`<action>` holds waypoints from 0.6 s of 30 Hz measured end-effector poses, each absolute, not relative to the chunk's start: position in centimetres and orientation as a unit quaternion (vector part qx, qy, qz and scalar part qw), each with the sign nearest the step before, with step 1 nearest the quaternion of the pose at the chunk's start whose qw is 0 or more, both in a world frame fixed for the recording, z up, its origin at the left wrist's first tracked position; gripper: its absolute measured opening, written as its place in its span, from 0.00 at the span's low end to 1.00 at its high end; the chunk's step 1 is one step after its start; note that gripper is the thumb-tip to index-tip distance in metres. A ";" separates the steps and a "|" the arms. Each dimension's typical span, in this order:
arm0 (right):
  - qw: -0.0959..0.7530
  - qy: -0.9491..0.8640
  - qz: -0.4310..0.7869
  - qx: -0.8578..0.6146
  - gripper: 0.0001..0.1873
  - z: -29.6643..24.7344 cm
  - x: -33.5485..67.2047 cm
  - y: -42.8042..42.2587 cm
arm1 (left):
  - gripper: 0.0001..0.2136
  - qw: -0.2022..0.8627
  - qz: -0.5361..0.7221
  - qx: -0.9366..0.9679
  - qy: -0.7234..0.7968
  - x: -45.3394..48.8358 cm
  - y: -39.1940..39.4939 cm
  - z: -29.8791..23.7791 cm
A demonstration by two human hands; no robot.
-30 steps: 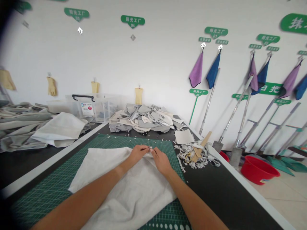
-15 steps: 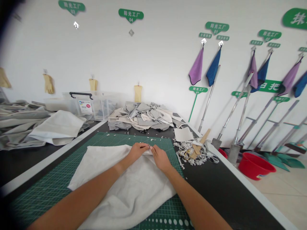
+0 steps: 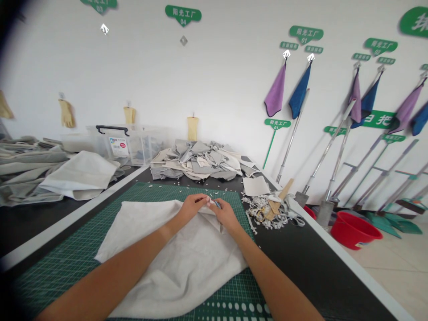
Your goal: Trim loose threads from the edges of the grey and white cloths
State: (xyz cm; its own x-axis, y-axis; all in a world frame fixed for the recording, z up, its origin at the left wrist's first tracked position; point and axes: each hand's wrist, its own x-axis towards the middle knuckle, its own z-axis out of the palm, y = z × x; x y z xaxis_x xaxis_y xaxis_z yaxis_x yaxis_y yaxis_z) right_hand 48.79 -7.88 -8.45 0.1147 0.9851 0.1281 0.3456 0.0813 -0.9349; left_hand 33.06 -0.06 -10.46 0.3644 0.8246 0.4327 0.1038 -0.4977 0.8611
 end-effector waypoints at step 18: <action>0.349 -0.638 0.394 -0.563 0.18 -6.0 49.2 -9.1 | 0.14 0.275 0.579 0.708 0.296 29.4 -2.1 3.7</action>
